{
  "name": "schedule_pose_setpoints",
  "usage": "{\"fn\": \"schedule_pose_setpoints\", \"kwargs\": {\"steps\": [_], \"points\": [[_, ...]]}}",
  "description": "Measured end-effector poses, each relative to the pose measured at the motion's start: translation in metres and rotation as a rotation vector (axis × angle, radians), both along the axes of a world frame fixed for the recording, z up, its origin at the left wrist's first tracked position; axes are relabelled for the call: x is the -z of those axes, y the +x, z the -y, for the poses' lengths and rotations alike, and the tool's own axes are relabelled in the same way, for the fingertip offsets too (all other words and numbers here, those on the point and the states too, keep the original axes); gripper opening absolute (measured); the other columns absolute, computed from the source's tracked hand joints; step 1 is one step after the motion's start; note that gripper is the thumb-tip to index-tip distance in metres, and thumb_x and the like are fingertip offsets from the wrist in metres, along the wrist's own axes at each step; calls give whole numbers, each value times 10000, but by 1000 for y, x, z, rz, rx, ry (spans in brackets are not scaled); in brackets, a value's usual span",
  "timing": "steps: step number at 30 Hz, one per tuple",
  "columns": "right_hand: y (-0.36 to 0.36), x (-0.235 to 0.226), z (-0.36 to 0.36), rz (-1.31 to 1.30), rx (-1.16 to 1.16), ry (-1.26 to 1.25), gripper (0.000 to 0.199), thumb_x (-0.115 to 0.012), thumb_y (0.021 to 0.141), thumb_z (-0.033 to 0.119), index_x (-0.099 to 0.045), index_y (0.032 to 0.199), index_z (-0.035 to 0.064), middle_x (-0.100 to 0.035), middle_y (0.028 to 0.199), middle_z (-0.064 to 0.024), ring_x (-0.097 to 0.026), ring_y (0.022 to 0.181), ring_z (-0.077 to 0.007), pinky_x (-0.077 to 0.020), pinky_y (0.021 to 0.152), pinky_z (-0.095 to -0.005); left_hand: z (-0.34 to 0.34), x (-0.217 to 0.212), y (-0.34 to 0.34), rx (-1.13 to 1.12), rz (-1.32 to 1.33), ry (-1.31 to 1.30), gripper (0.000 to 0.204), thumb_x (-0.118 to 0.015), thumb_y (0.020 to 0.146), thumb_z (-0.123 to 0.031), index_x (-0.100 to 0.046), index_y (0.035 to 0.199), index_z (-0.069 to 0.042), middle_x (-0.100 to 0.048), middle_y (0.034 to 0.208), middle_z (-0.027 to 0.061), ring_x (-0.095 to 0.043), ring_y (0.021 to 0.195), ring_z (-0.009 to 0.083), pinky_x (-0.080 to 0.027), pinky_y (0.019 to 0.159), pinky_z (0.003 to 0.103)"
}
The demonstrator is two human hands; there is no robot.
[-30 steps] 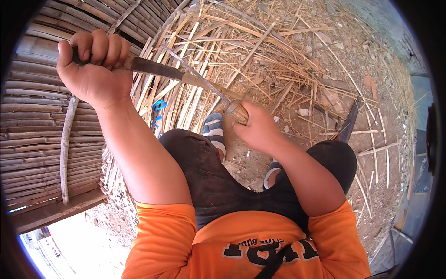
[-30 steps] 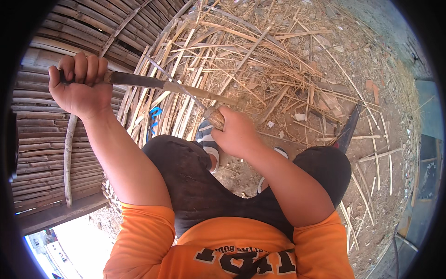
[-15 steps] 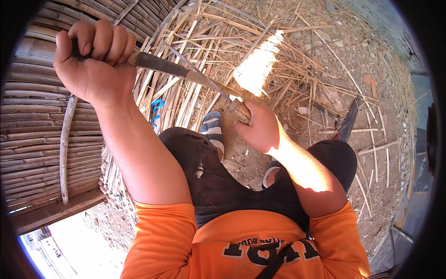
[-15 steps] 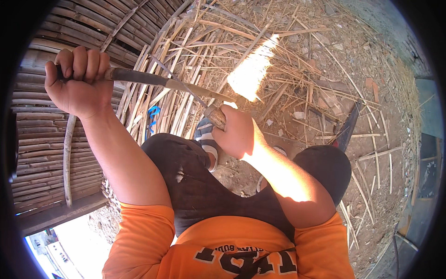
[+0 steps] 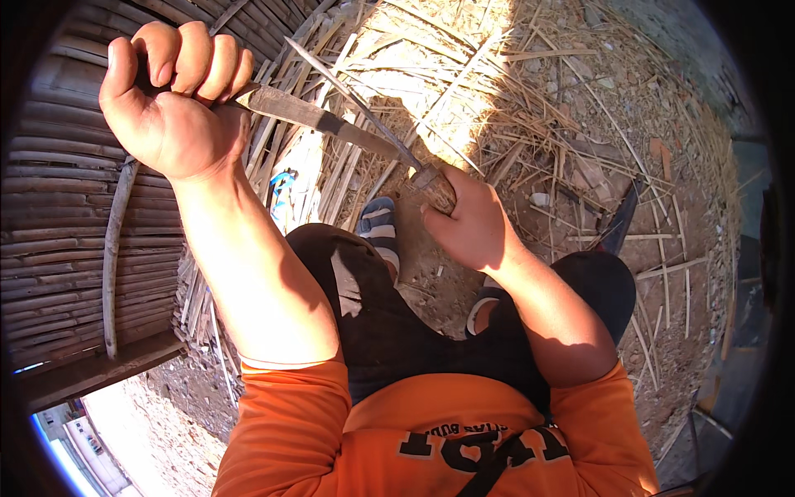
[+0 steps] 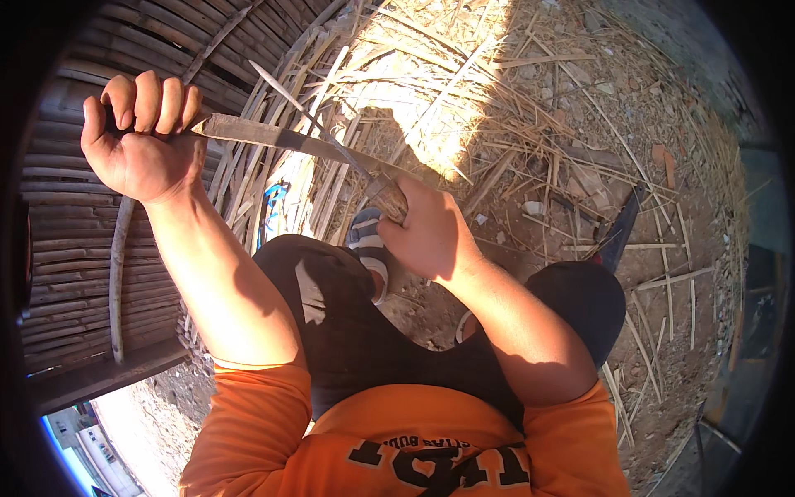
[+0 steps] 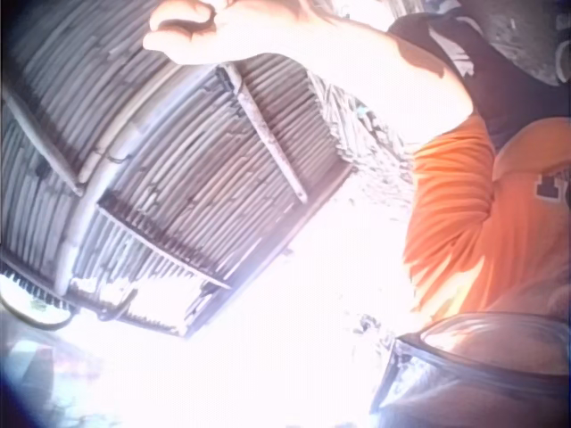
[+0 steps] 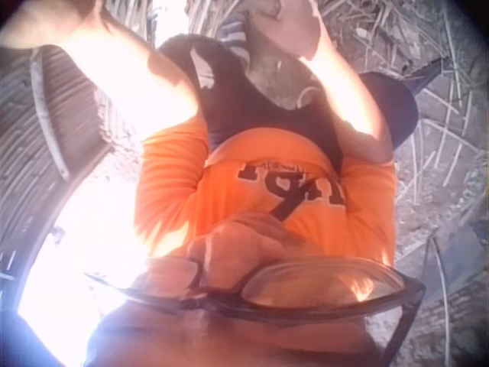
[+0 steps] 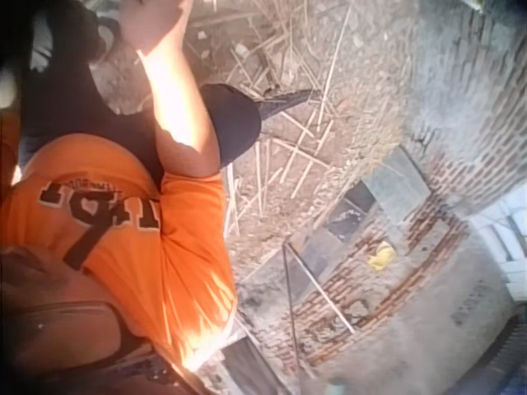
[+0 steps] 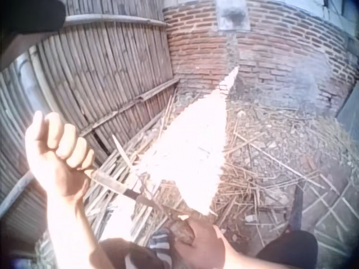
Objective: The person splits bamboo strips by placing a machete on the edge and striking it with a hammer, then uses the machete to shave and smooth the edges of the split pieces.
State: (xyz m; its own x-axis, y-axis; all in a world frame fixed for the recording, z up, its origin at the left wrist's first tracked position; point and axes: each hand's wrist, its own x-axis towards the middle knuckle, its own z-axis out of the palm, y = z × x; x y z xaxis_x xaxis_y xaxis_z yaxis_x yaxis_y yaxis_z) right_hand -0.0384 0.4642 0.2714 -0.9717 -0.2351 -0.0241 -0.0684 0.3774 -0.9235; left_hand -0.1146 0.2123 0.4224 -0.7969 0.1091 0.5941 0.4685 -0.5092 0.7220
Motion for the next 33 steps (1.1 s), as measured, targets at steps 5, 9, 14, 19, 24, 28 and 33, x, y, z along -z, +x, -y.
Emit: {"fn": "schedule_pose_setpoints", "kwargs": {"steps": [5, 9, 14, 19, 24, 28, 33], "points": [[-2, 41, 2, -125, -1, 117, 346, -669, 790, 212, -605, 1013, -45, -660, 823, -273, -667, 844, -449, -534, 751, -471, -10, -1, -1, 23, 12, -24, 432, -472, 1000, -451, -358, 693, -169, -274, 590, -44, -206, 537, 114, -199, 532, 304], [-10, 38, 0, -34, -64, 225, 385, -676, 784, 195, -603, 1074, -47, -668, 859, -269, -674, 870, -426, -529, 771, -447, 4, 1, -2, -55, 1, -6, 431, -492, 990, -447, -354, 689, -173, -269, 590, -50, -197, 532, 113, -190, 530, 301], [-2, -12, -5, -3, 13, 63, 398, -692, 792, 169, -599, 1112, -48, -660, 815, -258, -675, 842, -433, -526, 740, -432, 4, 2, 1, 13, 1, -14, 420, -470, 995, -443, -360, 691, -174, -280, 596, -49, -204, 532, 111, -208, 538, 301], [-4, 29, 0, 12, -10, 210, 408, -668, 800, 170, -607, 1150, -30, -682, 906, -264, -689, 903, -409, -531, 803, -435, -7, 0, -6, 31, -21, -20, 439, -446, 1003, -457, -373, 688, -159, -280, 570, -29, -197, 505, 121, -195, 515, 313], [-22, 60, -8, 253, -27, 357, 491, -659, 764, 178, -614, 1205, -35, -669, 1052, -319, -645, 1074, -452, -511, 920, -473, -8, 0, -1, 28, 16, 51, 465, -436, 1009, -476, -365, 681, -154, -269, 538, -23, -186, 478, 122, -171, 489, 317], [-18, 25, -5, 39, 38, 192, 522, -669, 795, 202, -563, 1221, -80, -686, 960, -289, -685, 946, -421, -535, 832, -446, -9, 0, -2, 78, 13, 46, 446, -435, 1009, -458, -369, 686, -156, -269, 553, -24, -188, 491, 122, -179, 501, 314], [0, 1, 5, 83, -5, -27, 372, -684, 819, 190, -573, 1070, -61, -653, 872, -300, -679, 886, -440, -524, 768, -471, -2, 0, -2, 199, 4, 35, 412, -428, 1007, -425, -370, 698, -159, -272, 578, -29, -193, 516, 122, -203, 523, 311]]}}
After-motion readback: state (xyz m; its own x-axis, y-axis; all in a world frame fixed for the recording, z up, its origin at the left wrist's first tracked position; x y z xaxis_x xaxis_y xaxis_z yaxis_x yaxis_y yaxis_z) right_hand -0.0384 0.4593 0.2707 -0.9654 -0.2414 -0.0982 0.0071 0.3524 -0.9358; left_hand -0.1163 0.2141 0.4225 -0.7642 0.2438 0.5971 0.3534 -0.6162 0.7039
